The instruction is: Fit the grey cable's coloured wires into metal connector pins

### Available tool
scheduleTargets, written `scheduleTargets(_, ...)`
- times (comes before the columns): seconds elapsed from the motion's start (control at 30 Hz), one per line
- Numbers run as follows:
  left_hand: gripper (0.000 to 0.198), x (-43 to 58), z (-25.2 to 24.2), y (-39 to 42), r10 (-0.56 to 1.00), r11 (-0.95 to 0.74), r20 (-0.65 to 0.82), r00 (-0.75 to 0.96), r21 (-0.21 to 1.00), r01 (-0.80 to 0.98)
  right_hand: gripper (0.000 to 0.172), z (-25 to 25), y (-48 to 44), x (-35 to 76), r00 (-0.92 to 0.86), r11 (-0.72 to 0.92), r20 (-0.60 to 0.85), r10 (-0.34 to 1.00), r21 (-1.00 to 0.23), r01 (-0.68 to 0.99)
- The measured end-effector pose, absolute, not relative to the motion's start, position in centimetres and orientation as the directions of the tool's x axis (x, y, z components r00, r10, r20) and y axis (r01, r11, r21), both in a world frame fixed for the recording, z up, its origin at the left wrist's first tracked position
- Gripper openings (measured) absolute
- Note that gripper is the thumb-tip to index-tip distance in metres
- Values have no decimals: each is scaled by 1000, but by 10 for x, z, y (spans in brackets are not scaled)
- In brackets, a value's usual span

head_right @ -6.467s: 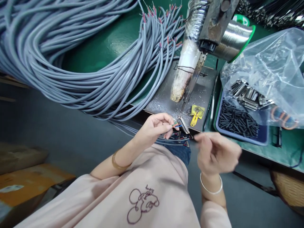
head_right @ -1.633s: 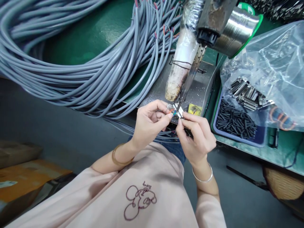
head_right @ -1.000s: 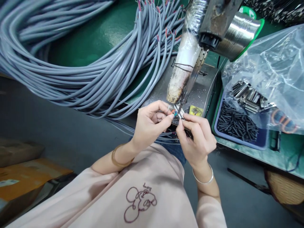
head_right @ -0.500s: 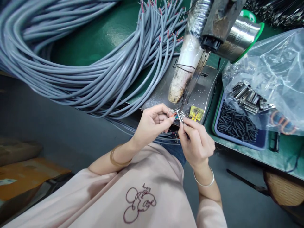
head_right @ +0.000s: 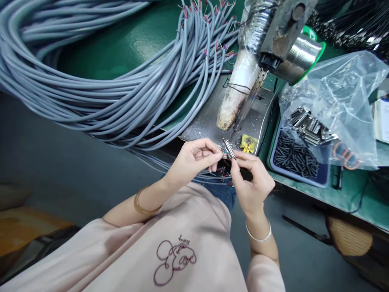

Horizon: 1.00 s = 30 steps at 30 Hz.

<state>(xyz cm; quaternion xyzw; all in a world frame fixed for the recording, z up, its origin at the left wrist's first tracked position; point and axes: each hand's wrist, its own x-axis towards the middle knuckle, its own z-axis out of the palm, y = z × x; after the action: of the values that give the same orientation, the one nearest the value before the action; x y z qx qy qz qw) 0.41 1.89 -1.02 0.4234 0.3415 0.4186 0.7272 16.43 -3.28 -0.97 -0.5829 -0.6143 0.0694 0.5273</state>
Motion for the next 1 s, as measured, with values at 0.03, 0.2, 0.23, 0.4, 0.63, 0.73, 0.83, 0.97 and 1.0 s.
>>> scheduleTargets(0.03, 20, 4, -11, 19, 894, 294, -139, 425, 898, -326, 13, -11, -34, 164, 215, 321, 591, 777, -667, 673)
scheduleTargets(0.2, 18, 6, -12, 19, 876, 324, -166, 452, 897, -299, 12, -12, -34, 163, 180, 295, 589, 788, -617, 730)
scheduleTargets(0.23, 18, 7, -11, 19, 889, 313, -167, 427, 902, -297, 13, -11, -33, 163, 162, 307, 602, 782, -598, 740)
scheduleTargets(0.4, 19, 12, -7, 24, 946, 209, -120, 300, 936, -283, 14, -8, -27, 160, 108, 350, 636, 764, -549, 759)
scheduleTargets(0.63, 18, 15, -4, 31, 958, 148, -78, 275, 959, -243, 16, -2, -19, 163, 70, 367, 634, 770, -531, 764)
scheduleTargets(0.73, 17, 16, -2, 33, 963, 124, -62, 264, 966, -226, 18, 1, -16, 164, 58, 374, 649, 759, -506, 777)
scheduleTargets(0.83, 16, 17, 0, 34, 962, 111, -52, 268, 971, -212, 18, 2, -14, 165, 63, 374, 648, 759, -513, 772)
scheduleTargets(0.97, 16, 16, 2, 35, 965, 95, -48, 257, 980, -173, 14, 3, -11, 165, 55, 375, 651, 757, -502, 779)
scheduleTargets(1.0, 15, 16, 2, 36, 966, 89, -44, 255, 982, -168, 14, 3, -11, 165, 53, 374, 653, 756, -496, 784)
